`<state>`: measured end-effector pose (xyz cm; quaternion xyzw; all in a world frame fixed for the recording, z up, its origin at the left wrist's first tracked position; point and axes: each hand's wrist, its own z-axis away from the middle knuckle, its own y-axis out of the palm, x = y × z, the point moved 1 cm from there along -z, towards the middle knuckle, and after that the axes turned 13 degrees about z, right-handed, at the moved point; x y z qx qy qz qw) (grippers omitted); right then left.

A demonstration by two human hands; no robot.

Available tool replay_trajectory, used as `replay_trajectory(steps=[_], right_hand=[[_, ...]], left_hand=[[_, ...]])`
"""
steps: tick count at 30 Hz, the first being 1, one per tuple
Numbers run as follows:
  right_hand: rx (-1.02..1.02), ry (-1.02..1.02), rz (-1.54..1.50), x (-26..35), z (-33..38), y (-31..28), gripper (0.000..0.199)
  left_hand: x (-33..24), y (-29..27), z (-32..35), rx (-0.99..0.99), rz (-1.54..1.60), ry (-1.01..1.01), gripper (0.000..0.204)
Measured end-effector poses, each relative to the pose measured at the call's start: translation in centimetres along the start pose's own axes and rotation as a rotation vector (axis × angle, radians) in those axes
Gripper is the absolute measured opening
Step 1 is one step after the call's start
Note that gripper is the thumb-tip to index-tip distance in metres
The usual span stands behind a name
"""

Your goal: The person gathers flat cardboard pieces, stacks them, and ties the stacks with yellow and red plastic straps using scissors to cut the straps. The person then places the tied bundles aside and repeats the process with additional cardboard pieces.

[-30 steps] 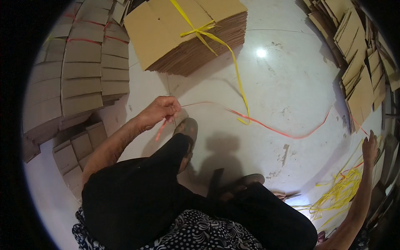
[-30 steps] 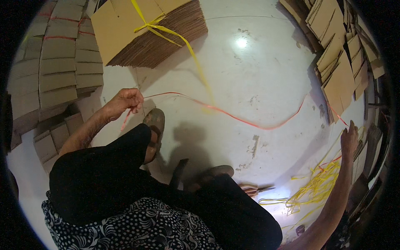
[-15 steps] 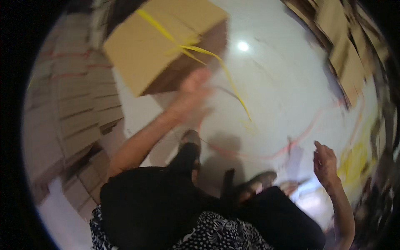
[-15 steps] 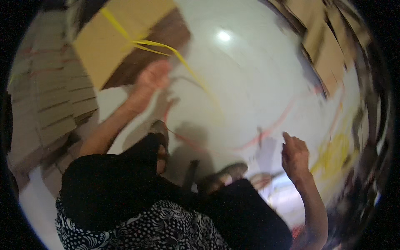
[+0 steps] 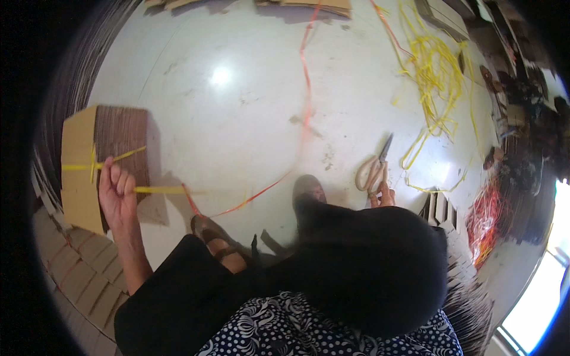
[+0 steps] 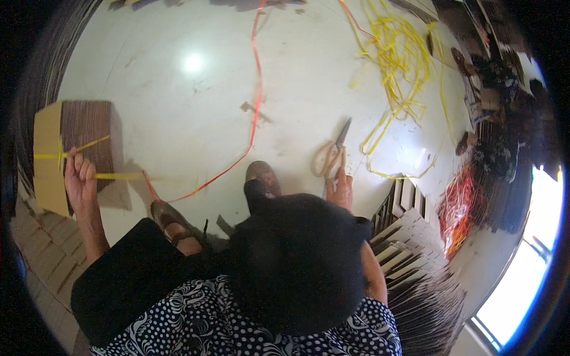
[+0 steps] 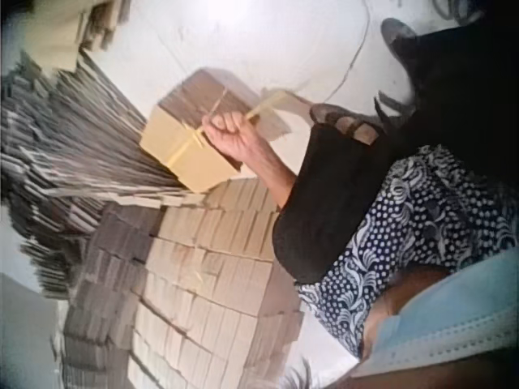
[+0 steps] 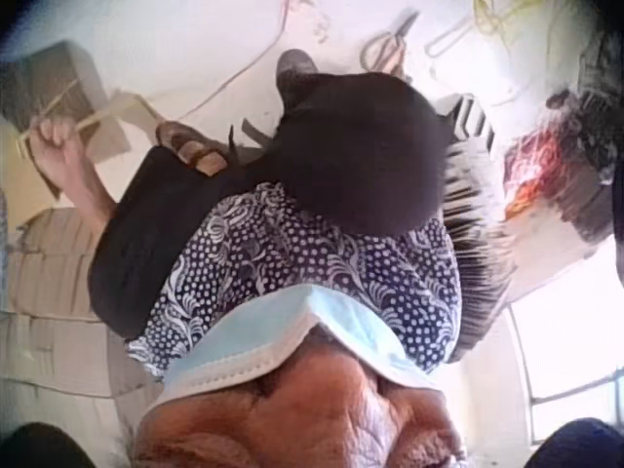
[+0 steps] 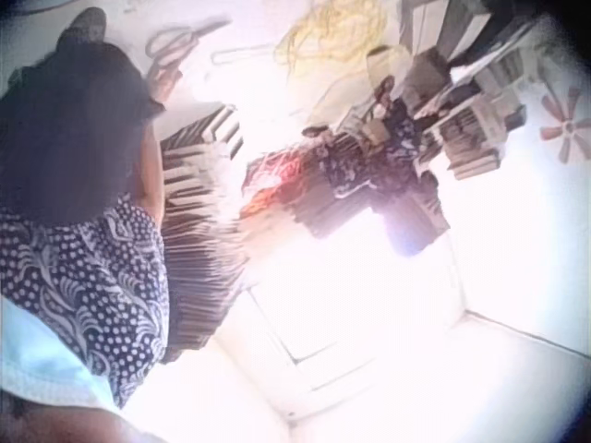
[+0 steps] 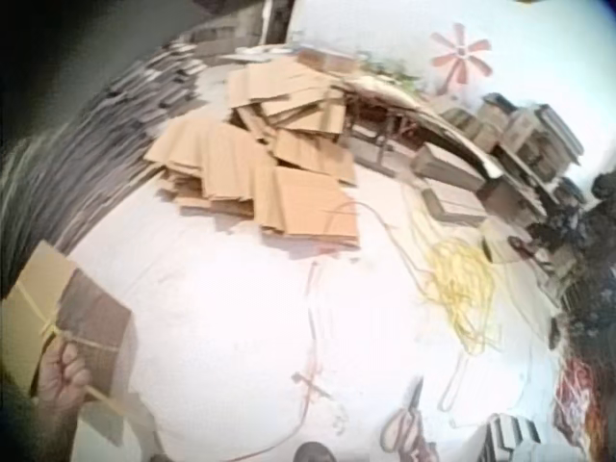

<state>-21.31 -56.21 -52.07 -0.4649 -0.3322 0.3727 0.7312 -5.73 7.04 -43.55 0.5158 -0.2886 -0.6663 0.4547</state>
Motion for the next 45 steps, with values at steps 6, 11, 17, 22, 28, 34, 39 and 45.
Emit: replay_trajectory(steps=[6, 11, 17, 22, 28, 34, 39, 45], right_hand=[[-0.195, -0.050, 0.048, 5.1, -1.9, -0.6, 0.066], [0.040, 0.018, 0.003, 2.7, -2.6, -0.1, 0.081], [-0.063, -0.102, 0.032, -4.8, -7.3, 5.6, 0.080], [0.090, 0.084, -0.527, 2.0, -4.9, -0.9, 0.072], [0.385, -0.318, -0.691, 22.5, 1.4, -12.2, 0.067], [1.027, -0.939, -0.157, 39.3, 2.2, -14.6, 0.063], [1.361, -0.968, 0.126, 48.8, 4.4, -13.7, 0.057], [1.384, -1.066, 0.301, 53.9, 6.0, -10.1, 0.053]], left_hand=[[0.2, 0.4, 1.8, -0.360, -0.293, 0.263, 0.023], [2.8, 4.3, 3.3, -0.348, -0.550, 0.321, 0.029], [3.5, 4.2, 7.1, -0.431, -0.562, 0.266, 0.020], [2.5, 5.0, 9.6, -0.495, -0.446, 0.248, 0.018], [1.4, 3.6, 10.1, -0.427, -0.334, 0.241, 0.014], [0.8, 3.0, 10.6, -0.431, -0.468, 0.328, 0.012], [1.0, 2.1, 10.1, -0.283, -0.597, 0.437, 0.011], [1.0, 1.9, 10.6, -0.303, -0.449, 0.356, 0.012]])
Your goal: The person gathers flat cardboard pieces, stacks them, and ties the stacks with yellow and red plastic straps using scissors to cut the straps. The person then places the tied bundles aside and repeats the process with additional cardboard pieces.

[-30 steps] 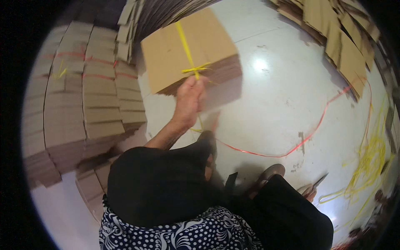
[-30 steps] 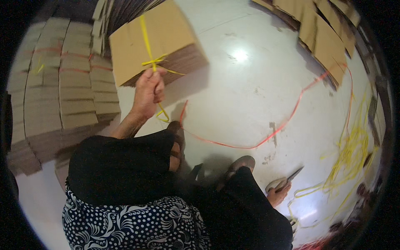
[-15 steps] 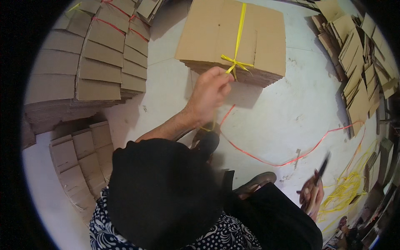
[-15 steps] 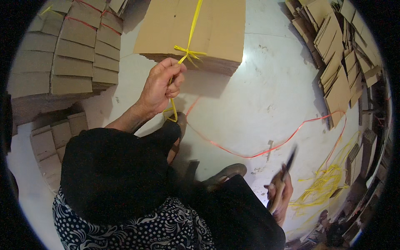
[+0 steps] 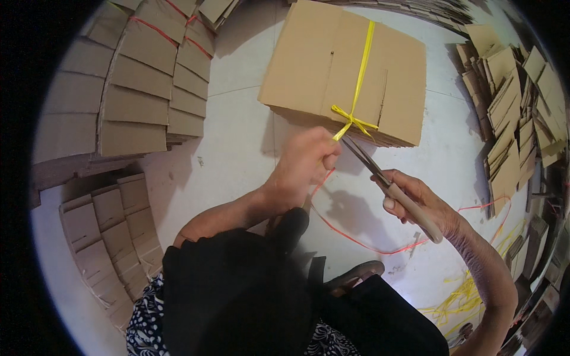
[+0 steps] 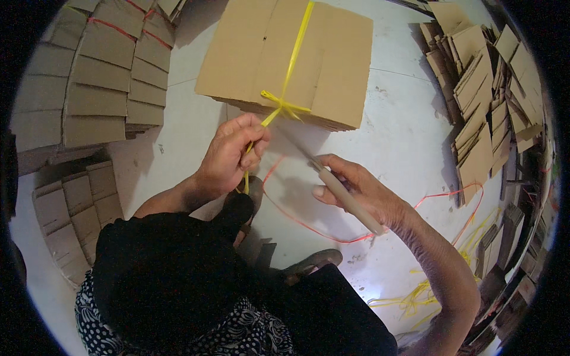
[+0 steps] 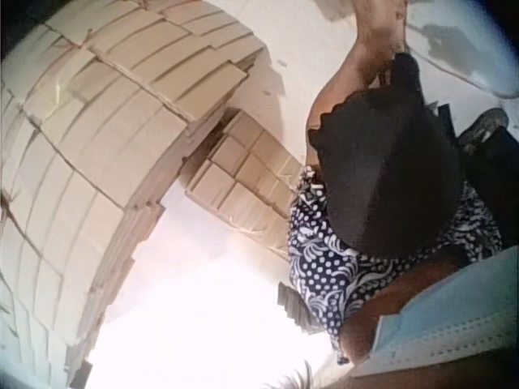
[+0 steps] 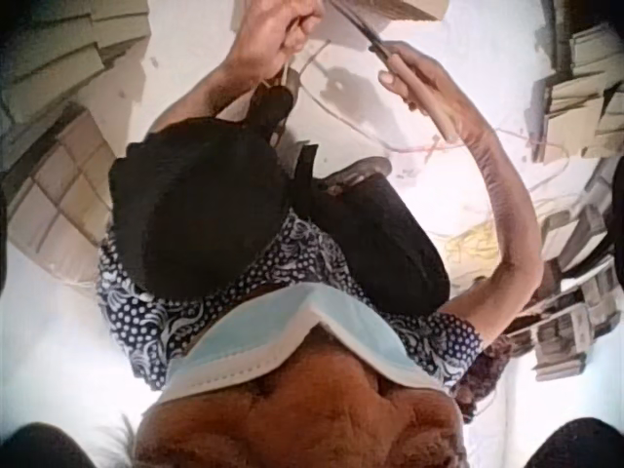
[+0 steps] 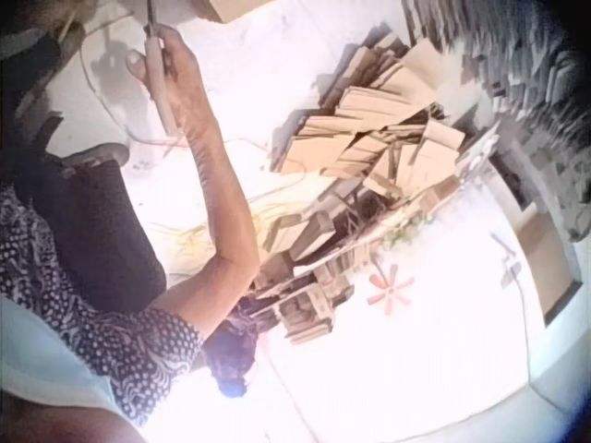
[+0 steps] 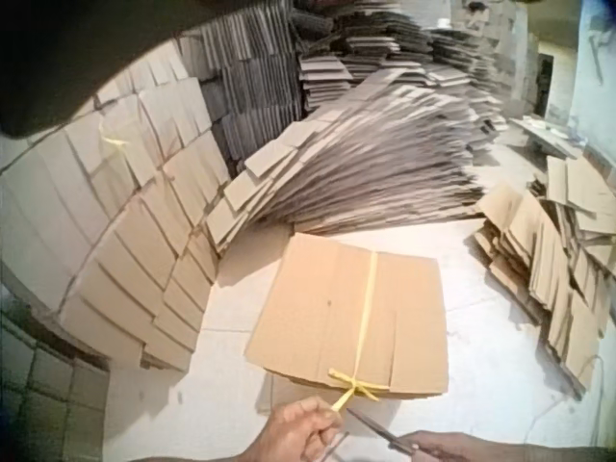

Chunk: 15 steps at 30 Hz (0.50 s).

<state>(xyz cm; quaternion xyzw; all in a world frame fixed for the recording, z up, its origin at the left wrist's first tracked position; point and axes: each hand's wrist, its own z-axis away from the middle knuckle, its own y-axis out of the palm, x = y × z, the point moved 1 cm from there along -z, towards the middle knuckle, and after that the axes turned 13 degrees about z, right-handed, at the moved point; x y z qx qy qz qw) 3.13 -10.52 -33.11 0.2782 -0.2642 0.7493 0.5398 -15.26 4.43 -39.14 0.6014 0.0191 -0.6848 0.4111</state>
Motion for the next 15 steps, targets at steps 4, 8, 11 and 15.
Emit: replay_trajectory(steps=[4, 8, 11, 15], right_hand=[[-0.009, -0.071, 0.081, 0.4, -2.9, -0.3, 0.051], [-0.062, -0.310, 0.011, -0.5, -5.7, 0.2, 0.046], [-0.078, -0.388, 0.014, -1.1, -6.5, 0.4, 0.042], [-0.111, -0.438, 0.125, -1.2, -6.0, 0.3, 0.041]], left_hand=[[-0.6, 0.5, 0.4, -0.023, 0.064, -0.103, 0.015], [-0.5, 0.7, 0.3, -0.003, 0.019, -0.111, 0.015], [-0.3, 0.7, 0.1, -0.057, 0.098, -0.175, 0.016], [1.2, -0.1, 0.2, 0.116, -0.385, 0.126, 0.013]])
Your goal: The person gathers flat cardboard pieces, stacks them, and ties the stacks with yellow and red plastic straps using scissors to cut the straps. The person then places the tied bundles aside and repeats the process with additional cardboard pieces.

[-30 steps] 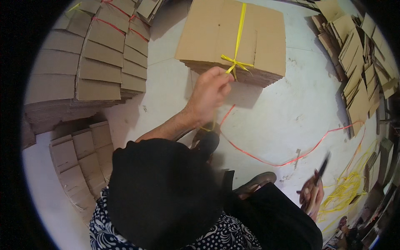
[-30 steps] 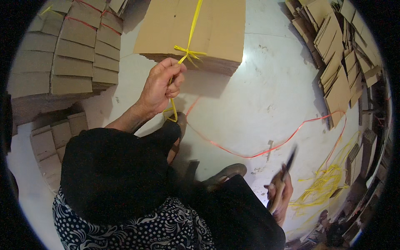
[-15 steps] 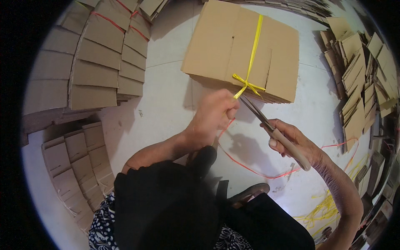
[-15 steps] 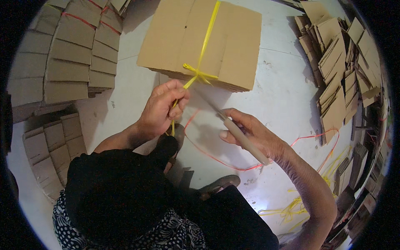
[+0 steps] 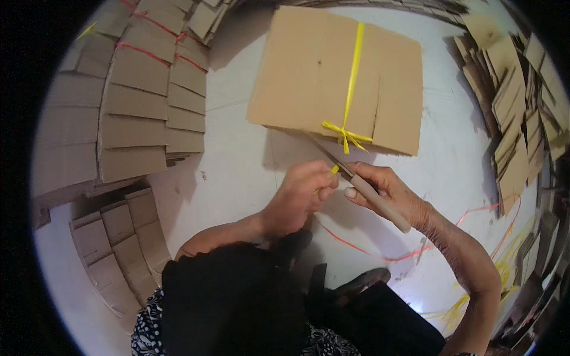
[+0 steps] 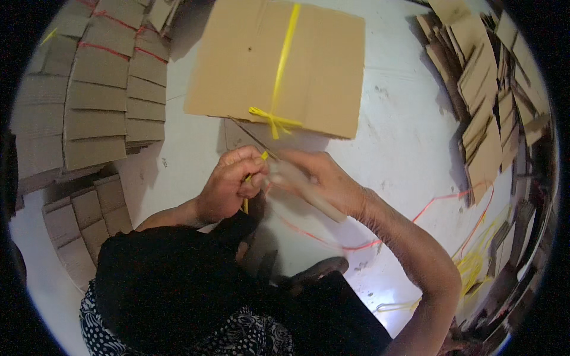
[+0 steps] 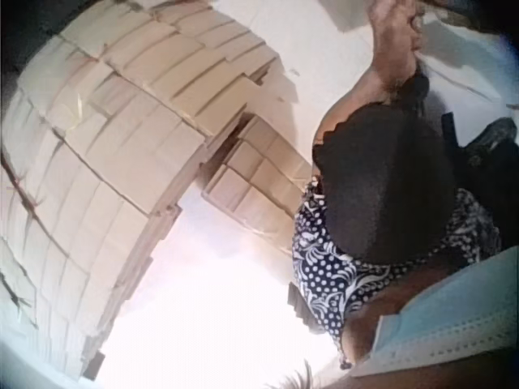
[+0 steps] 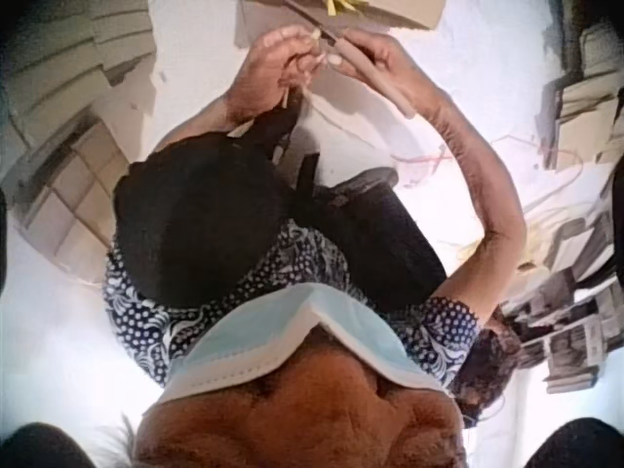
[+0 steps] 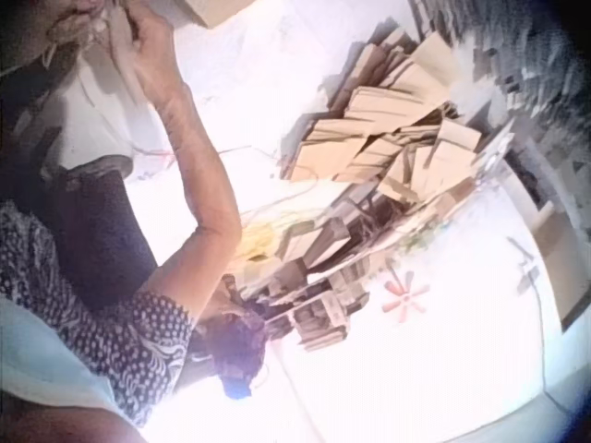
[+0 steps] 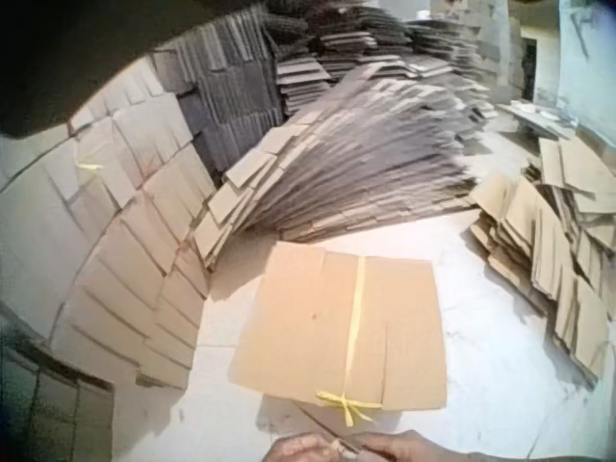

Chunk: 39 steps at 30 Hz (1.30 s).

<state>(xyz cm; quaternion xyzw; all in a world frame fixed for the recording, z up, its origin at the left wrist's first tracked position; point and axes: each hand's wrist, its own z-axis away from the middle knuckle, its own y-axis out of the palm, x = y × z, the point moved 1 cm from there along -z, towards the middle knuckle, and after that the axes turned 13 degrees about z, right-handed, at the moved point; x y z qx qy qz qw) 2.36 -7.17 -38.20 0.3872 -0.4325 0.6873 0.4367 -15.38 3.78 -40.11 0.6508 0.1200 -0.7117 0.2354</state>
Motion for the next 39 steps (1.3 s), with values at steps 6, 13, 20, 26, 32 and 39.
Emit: replay_trajectory(steps=[6, 13, 20, 26, 32, 39], right_hand=[[-0.113, 0.040, 0.093, -4.4, 10.6, 1.4, 0.049], [-0.568, 0.803, -0.147, -9.5, 28.5, 14.8, 0.043], [-1.248, 1.294, -0.130, -19.6, 34.7, 39.2, 0.043], [-1.189, 1.414, 0.059, -21.4, 31.5, 43.0, 0.056], [-1.101, 1.438, 0.047, -19.7, 31.3, 42.5, 0.069], [-0.681, 1.539, -0.009, -14.1, 32.0, 32.8, 0.071]], left_hand=[[1.1, -7.6, 2.9, -0.309, -0.566, 0.126, 0.010], [7.3, -24.1, 6.3, -0.233, -1.561, -0.201, 0.026], [13.3, -4.7, 4.6, 0.254, -0.580, -0.040, 0.072], [14.1, 4.7, 4.6, 0.936, -1.020, 0.190, 0.027], [14.7, 5.8, 5.6, 0.838, -0.938, 0.255, 0.012], [17.1, 0.0, 3.8, 0.366, -0.661, -0.018, 0.007]])
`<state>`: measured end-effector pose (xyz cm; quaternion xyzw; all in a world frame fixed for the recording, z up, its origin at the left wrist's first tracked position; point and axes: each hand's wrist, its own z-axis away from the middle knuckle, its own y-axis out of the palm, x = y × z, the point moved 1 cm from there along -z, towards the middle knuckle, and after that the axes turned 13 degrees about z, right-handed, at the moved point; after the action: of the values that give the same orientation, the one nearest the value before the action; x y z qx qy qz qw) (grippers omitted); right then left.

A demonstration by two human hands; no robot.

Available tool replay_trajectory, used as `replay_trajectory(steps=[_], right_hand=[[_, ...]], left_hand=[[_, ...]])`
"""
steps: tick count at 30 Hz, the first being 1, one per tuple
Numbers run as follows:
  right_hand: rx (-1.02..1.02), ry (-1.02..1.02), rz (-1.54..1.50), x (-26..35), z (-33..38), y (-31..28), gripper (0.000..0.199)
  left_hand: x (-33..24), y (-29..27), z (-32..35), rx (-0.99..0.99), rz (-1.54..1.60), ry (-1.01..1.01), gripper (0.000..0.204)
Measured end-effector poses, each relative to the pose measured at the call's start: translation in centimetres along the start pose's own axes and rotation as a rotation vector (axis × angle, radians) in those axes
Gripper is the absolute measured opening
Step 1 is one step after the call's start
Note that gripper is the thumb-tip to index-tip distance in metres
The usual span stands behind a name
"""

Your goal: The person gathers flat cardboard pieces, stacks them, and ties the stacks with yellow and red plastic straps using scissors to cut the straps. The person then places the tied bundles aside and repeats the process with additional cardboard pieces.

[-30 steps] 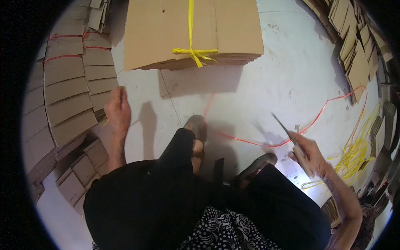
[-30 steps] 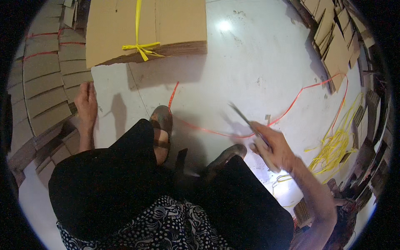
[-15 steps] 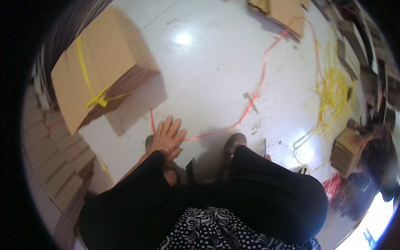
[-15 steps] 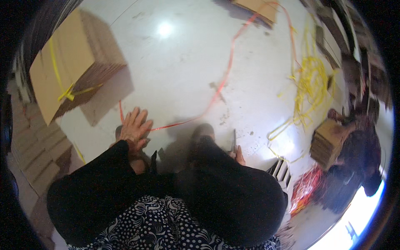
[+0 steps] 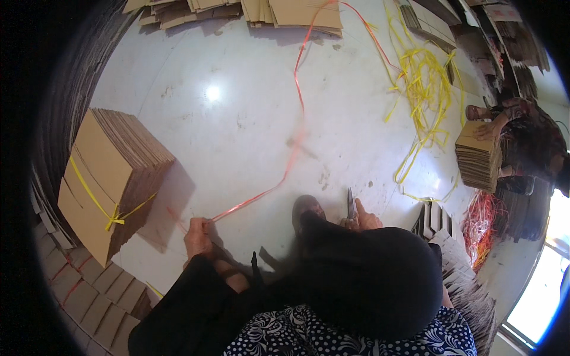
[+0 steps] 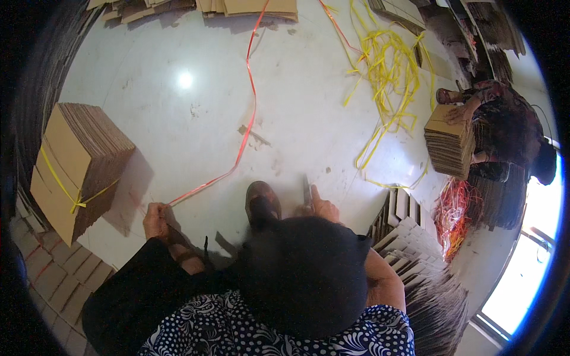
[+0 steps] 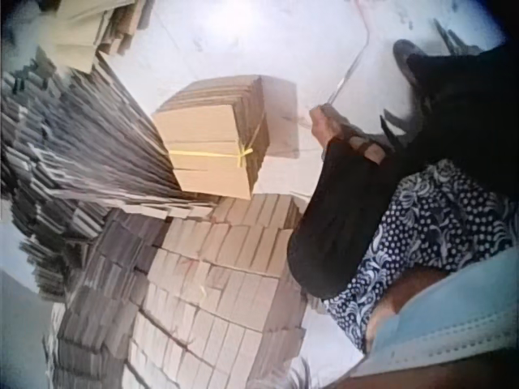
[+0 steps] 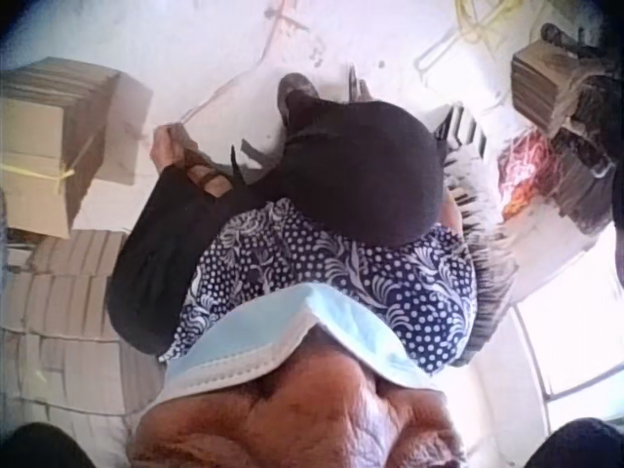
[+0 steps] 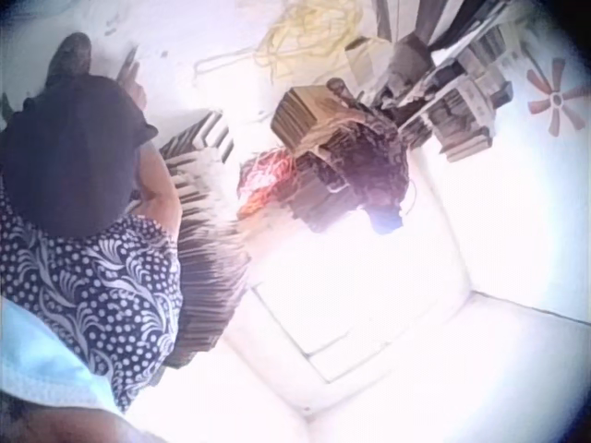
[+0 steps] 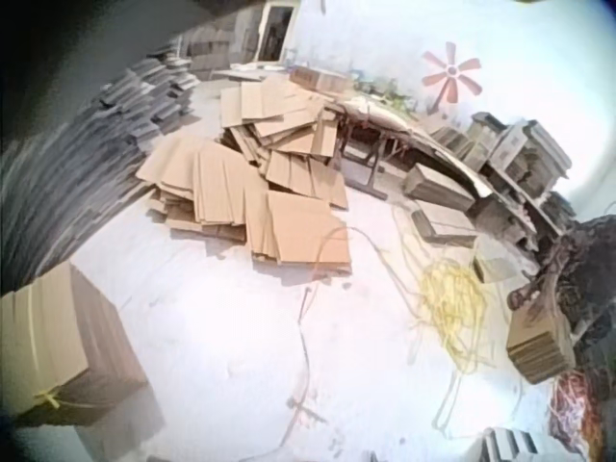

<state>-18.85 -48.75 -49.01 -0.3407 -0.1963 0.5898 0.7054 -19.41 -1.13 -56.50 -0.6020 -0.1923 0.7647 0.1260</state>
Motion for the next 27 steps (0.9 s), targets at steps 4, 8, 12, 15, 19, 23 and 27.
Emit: replay_trajectory(steps=[4, 8, 12, 15, 19, 23, 27], right_hand=[[-0.312, -0.272, -0.091, 2.1, -2.1, -4.3, 0.068], [-0.855, -0.931, -0.031, 11.0, -4.6, -8.4, 0.062], [-0.894, -1.372, 0.138, 21.7, -4.9, -9.3, 0.054], [-0.389, -1.382, 0.419, 22.1, -6.8, -9.2, 0.049], [-0.535, -1.428, 0.281, 16.6, -10.1, -9.6, 0.032], [-0.270, -1.215, 0.484, 9.5, -14.5, -13.5, 0.025], [-0.583, -1.019, 0.373, 6.6, -18.6, -17.9, 0.023]], left_hand=[[-1.9, -2.9, -0.3, -0.133, -0.128, 0.054, 0.006], [-1.9, -5.3, -0.7, -0.059, -0.239, 0.215, 0.013], [1.0, -7.8, 0.8, -0.036, -0.180, 0.264, 0.015], [0.9, -10.3, 2.5, -0.262, -0.002, 0.156, 0.006], [12.0, -19.3, 6.8, -0.577, 0.207, -0.015, 0.015], [10.0, -22.2, 8.3, -0.486, -0.387, -0.177, 0.013], [12.5, -24.8, 6.8, -0.645, -0.330, -0.209, 0.010]])
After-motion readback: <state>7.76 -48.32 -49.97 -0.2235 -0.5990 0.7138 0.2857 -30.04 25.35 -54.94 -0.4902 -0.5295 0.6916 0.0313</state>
